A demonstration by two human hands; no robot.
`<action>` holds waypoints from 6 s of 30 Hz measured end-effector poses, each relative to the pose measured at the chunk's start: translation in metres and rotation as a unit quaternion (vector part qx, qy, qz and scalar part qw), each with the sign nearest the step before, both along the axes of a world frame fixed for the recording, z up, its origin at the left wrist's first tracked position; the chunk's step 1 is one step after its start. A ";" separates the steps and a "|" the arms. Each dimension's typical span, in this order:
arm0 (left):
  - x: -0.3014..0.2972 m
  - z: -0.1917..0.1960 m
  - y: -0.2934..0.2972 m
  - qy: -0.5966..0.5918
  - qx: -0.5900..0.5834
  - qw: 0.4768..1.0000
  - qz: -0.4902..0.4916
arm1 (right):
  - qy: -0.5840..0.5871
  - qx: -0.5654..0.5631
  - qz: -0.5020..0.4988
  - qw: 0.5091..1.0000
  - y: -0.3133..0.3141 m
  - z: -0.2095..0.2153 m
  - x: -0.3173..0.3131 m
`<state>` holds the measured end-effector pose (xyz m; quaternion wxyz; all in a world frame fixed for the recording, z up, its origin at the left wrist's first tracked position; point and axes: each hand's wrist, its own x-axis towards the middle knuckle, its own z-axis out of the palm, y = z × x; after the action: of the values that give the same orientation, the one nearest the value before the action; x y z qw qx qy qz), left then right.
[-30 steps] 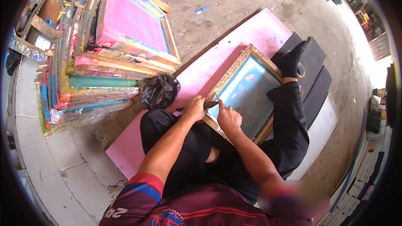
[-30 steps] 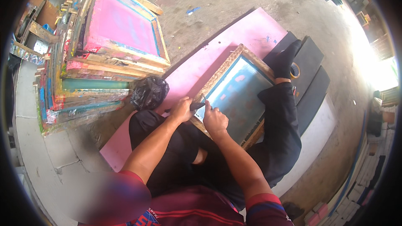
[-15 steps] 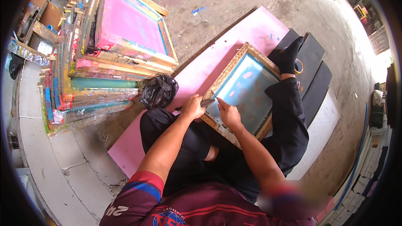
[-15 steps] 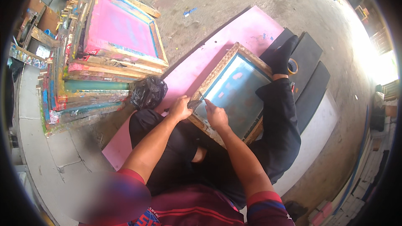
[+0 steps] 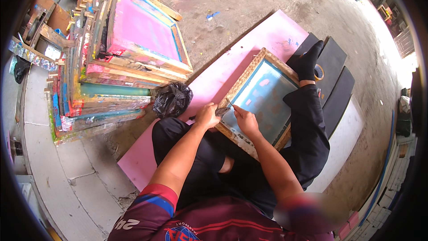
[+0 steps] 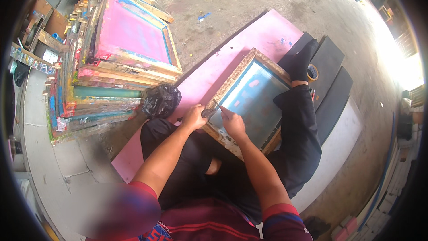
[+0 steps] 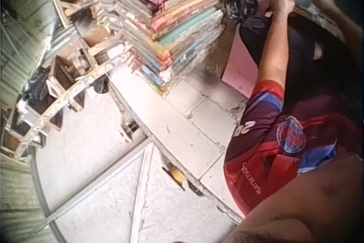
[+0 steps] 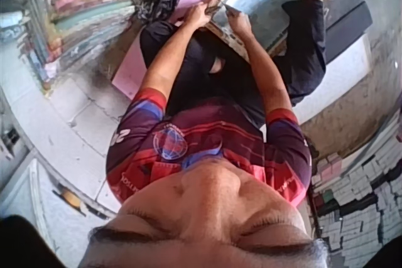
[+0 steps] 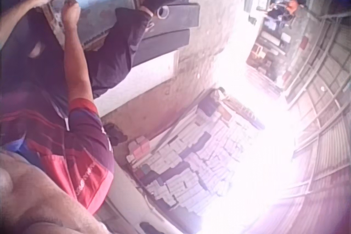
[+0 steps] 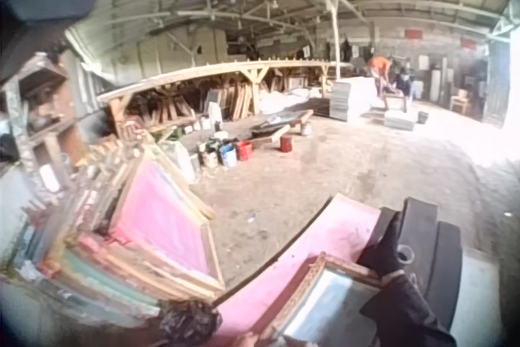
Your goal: The person sits on the floor and uses a small metal scraper to remove dried material from the surface of a screen printing frame. They repeatedly scrape along the edges and across the mesh area, then briefly lift and reposition the frame to continue scraping.
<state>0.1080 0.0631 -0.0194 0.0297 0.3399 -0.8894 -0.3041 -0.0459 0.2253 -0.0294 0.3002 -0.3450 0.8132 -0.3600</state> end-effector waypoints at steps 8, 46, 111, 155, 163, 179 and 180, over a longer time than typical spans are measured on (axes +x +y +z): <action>-0.003 0.000 -0.001 -0.004 0.016 1.000 -0.004 | -0.058 0.007 -0.046 0.997 -0.002 0.017 -0.006; -0.008 0.003 -0.002 0.019 0.010 1.000 -0.009 | 0.022 -0.073 -0.015 0.997 0.005 -0.026 -0.005; -0.002 -0.006 -0.001 -0.017 0.001 1.000 0.004 | 0.035 0.125 -0.003 0.992 -0.012 0.040 0.009; -0.002 -0.006 -0.002 -0.010 -0.004 1.000 0.000 | 0.142 0.168 0.037 0.975 -0.010 0.062 -0.006; -0.001 -0.007 -0.003 0.003 0.014 1.000 -0.008 | 0.203 0.285 0.128 0.928 -0.035 0.075 0.006; 0.000 -0.010 -0.004 -0.016 -0.001 1.000 -0.007 | 0.085 0.169 0.099 0.977 -0.012 0.053 -0.017; 0.001 -0.012 -0.004 -0.018 -0.007 1.000 -0.009 | 0.104 0.231 0.118 0.960 -0.014 0.070 -0.014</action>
<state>0.1086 0.0589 -0.0312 0.0132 0.3373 -0.8951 -0.2915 -0.0598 0.2112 0.0410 0.3254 -0.3952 0.8546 -0.0869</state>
